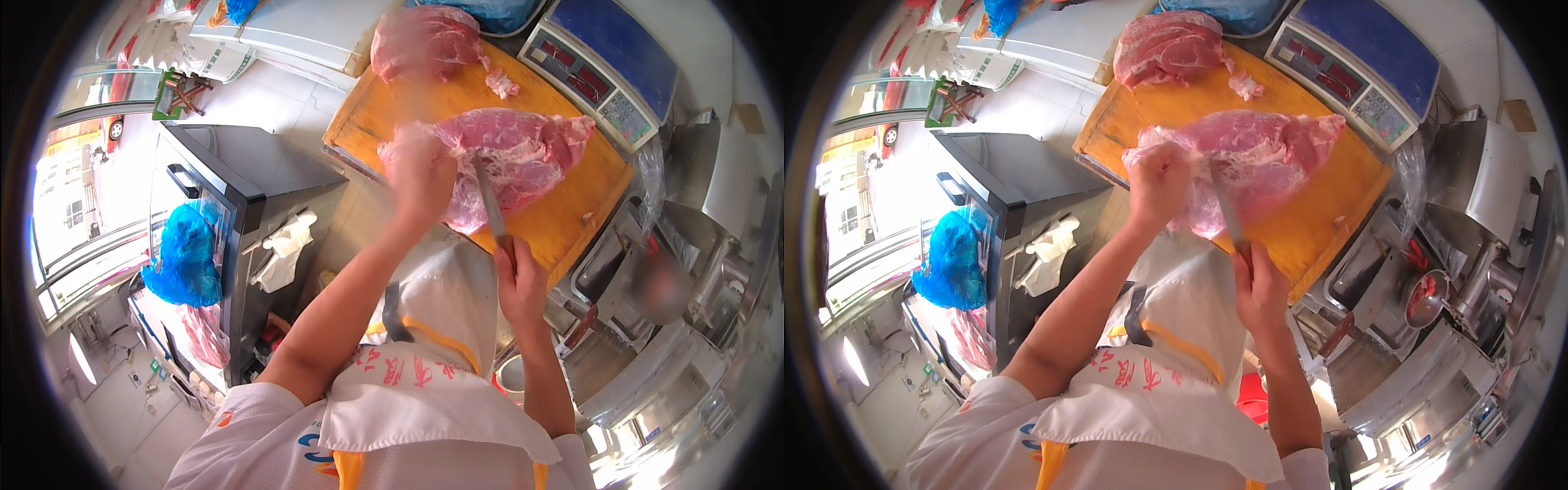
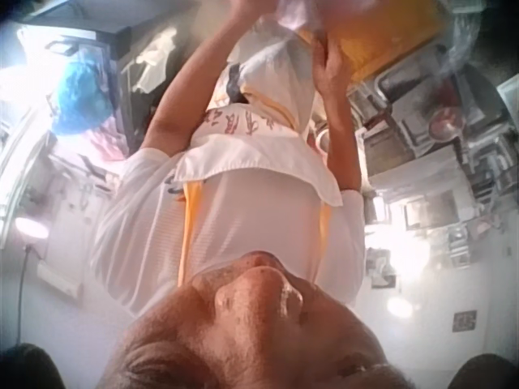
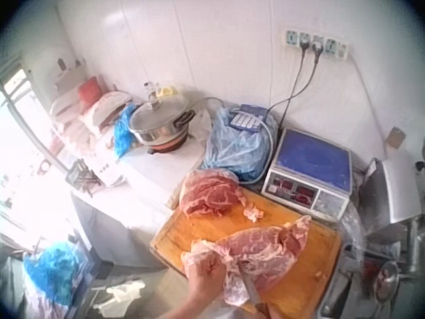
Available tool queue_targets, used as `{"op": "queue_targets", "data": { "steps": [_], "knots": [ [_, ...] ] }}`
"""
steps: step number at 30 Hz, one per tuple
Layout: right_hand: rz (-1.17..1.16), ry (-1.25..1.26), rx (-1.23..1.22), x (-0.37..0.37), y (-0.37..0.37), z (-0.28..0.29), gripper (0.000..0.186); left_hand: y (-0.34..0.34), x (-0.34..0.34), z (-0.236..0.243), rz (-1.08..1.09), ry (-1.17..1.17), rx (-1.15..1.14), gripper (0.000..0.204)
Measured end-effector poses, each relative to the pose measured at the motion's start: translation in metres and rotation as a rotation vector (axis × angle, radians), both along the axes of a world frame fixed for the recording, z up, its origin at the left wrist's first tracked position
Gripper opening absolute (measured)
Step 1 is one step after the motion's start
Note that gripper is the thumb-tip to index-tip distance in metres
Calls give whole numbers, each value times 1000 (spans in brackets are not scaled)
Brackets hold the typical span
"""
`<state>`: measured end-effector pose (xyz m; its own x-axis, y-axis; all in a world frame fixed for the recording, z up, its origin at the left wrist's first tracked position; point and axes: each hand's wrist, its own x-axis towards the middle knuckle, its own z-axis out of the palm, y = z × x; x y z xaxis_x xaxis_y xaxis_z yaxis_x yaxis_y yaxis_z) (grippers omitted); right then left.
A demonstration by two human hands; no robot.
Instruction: The person is using a knife to cut and trim fat and connective tissue from a large piece of raw meat on a wooden cutting board.
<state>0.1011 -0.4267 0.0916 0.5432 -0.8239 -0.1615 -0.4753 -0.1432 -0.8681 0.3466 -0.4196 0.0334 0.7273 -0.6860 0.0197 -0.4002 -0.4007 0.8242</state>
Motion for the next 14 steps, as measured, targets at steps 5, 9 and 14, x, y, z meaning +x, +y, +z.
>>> {"op": "queue_targets", "data": {
  "steps": [5, 9, 14],
  "knots": [
    [100, 127, -117, 12, -9, -25, 13, 0, 0, 5, -16, 47, -20, 11],
    [96, 45, -105, -11, 1, -5, 12, 7, 9, 1, -43, 7, -39, 12],
    [73, 35, -92, 21, -27, 8, 17, 13, 1, 4, -51, 73, -78, 11]
  ]
}}
